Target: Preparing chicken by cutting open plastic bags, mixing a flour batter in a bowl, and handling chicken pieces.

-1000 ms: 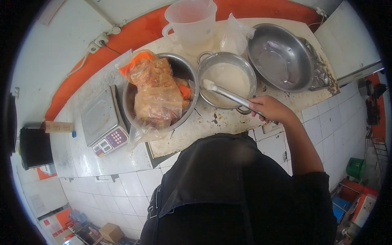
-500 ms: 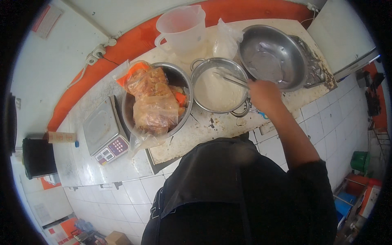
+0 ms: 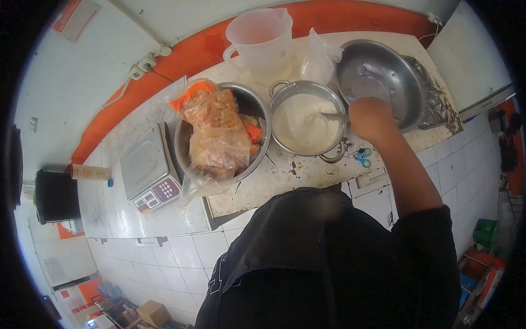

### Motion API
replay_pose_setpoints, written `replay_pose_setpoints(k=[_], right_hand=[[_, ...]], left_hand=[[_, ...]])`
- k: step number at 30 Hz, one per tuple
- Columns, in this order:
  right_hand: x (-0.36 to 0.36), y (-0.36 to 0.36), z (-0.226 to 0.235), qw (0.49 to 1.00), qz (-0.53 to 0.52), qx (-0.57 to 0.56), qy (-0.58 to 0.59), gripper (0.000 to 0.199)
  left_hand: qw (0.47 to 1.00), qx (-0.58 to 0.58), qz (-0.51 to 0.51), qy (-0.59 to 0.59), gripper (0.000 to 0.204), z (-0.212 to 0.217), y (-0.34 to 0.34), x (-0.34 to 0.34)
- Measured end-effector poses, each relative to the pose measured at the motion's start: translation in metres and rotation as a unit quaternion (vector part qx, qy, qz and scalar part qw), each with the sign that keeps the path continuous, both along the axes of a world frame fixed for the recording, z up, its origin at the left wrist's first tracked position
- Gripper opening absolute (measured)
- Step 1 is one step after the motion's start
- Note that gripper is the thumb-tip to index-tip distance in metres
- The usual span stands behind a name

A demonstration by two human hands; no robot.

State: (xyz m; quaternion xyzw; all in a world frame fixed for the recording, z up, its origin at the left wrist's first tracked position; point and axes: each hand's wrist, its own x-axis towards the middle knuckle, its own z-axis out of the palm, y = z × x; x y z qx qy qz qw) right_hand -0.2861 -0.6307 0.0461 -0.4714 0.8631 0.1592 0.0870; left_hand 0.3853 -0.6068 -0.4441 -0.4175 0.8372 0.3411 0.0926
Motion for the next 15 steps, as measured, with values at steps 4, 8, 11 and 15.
replay_pose_setpoints(k=[4, 8, 11, 15], right_hand=[[-0.002, -0.023, -0.044, 0.995, 0.093, -0.023, 0.009, 0.021], [0.016, -0.019, -0.033, 0.986, 0.149, -0.024, -0.068, 0.018], [0.009, -0.015, 0.011, 0.982, 0.161, 0.061, -0.078, 0.015], [-0.018, -0.013, 0.018, 0.991, 0.123, 0.052, 0.003, 0.015]], left_hand=[[0.999, 0.018, 0.046, -0.01, 0.032, 0.0, 0.015, -0.003], [0.994, 0.036, 0.103, -0.023, 0.032, 0.001, 0.022, -0.004], [0.987, 0.051, 0.148, -0.03, 0.032, 0.0, 0.032, -0.007], [0.979, 0.074, 0.189, -0.037, 0.032, -0.002, 0.042, -0.02]])
